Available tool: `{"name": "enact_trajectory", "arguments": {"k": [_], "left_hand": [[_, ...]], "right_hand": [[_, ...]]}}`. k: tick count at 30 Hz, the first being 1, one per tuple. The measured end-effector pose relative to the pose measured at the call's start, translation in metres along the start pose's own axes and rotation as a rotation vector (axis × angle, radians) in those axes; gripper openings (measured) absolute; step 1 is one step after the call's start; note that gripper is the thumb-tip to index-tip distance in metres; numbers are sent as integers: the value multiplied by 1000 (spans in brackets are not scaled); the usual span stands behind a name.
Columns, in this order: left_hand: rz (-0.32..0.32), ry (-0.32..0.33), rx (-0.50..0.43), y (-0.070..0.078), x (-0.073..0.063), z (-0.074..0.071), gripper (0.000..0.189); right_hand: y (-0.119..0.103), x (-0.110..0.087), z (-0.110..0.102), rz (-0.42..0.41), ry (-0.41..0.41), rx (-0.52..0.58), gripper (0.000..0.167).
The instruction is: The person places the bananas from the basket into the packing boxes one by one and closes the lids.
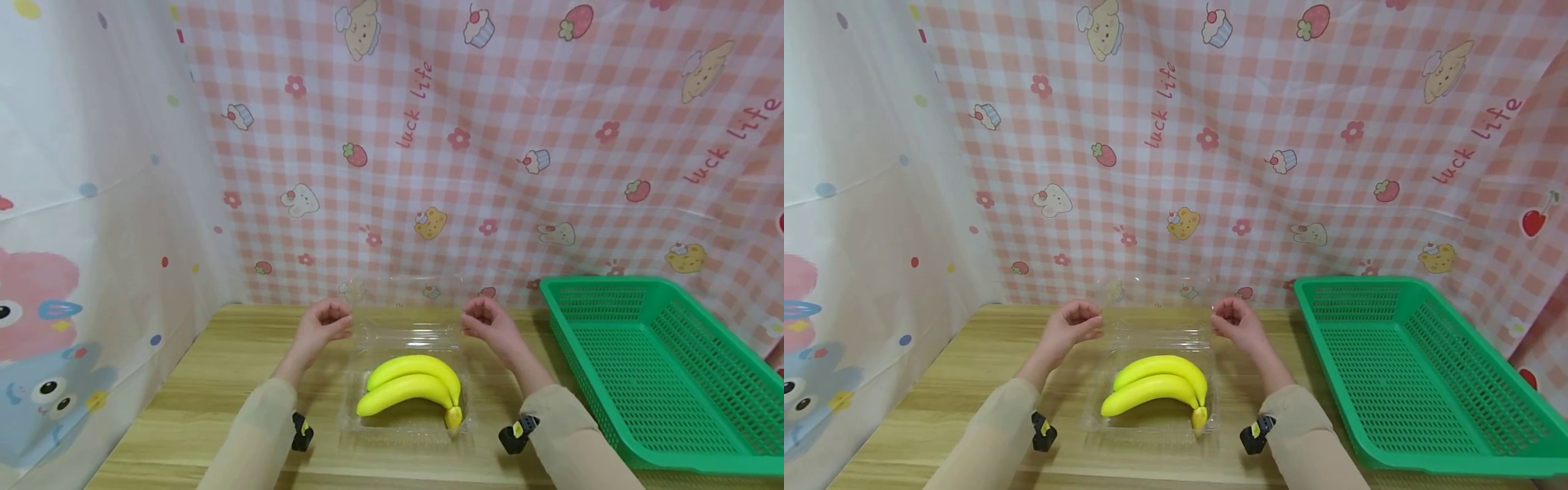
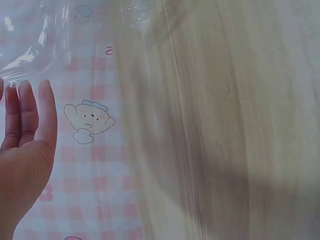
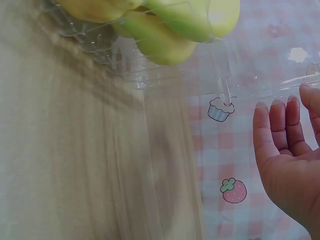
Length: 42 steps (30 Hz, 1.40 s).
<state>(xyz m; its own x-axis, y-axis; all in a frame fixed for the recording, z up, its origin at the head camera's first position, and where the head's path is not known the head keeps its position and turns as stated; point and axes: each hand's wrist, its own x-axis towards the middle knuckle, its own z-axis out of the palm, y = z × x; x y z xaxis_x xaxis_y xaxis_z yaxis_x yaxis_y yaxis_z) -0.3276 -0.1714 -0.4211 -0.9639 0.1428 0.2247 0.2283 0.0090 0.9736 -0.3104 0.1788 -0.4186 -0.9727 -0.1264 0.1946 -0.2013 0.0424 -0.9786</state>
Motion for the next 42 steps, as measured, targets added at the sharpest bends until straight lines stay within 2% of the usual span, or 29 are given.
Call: {"name": "enact_trajectory", "arguments": {"k": [9,13,17,22,28,36,42], "left_hand": [[120,-42,68,-1,-9,-3,15],[166,-36,171,-2,-14,-5,11],[175,-23,266,-1,-18,-6,10],[160,-40,274,-1,-22,-7,10],[158,-72,285,-1,-28,-9,10],[223,-111,326,0,-36,-10,9],[269,-150,368,1,-41,-13,15]], "right_hand": [[3,-10,0,-85,-12,-117,17],[3,-15,-2,-137,-7,-202,16],[3,-20,-2,-188,-15,-259,13],[2,-25,-2,-232,-31,-301,9],[1,-30,-2,-228,-54,-326,9],[6,-35,-6,-319,-106,-295,13],[11,-37,-10,-445,-162,-325,16]]}}
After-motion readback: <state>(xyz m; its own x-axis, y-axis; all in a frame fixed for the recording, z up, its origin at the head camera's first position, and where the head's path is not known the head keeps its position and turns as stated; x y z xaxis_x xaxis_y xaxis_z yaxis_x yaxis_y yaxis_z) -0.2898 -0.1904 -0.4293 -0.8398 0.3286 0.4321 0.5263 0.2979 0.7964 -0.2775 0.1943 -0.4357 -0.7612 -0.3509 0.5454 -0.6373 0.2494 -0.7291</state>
